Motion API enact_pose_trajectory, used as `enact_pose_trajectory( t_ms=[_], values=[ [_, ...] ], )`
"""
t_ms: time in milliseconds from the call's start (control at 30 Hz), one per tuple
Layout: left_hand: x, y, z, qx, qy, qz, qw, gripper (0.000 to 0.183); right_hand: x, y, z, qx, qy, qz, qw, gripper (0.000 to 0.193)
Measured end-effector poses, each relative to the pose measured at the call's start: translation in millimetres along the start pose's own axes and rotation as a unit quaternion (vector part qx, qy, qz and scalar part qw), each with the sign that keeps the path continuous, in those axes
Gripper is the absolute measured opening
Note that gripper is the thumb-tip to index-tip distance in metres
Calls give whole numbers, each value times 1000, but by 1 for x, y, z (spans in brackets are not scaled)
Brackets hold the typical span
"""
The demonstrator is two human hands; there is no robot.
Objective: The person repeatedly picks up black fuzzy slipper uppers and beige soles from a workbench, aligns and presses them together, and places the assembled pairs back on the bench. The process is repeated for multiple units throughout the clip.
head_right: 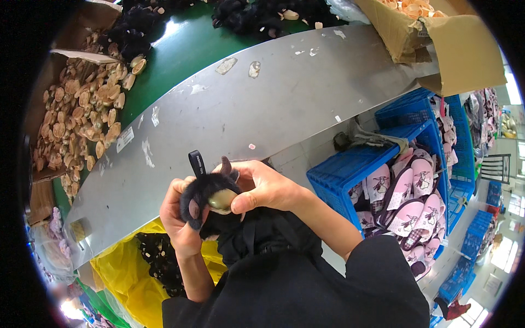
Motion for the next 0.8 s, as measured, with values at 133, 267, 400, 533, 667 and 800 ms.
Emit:
enact_pose_trajectory(
  t_ms=[133,267,400,533,667,800],
  values=[
    [3,-1,2,8,-12,2,1000,23,-3,-6,1,-13,-4,3,1000,57],
    [4,-2,3,20,-31,-2,999,24,-12,-16,-2,-15,93,65,993,48],
    [6,6,1,18,-66,-55,996,29,-43,-39,2,-23,211,393,895,38],
    [4,6,8,-30,-57,-73,995,36,-48,-53,11,-8,262,456,850,35],
    [3,4,11,-92,-40,-9,995,48,-45,-63,17,-20,250,453,855,35],
    [8,0,16,-133,-159,-24,978,45,-45,-77,22,-83,331,446,828,32]
  ],
)
Point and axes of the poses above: each hand's wrist, its own z-axis away from the middle knuckle, its own y-axis out of the back of the hand, x = y × z, the point moved 6 cm from there along -z, towards the middle knuckle, and after that the axes turned 13 degrees about y, right-handed, at the moved point
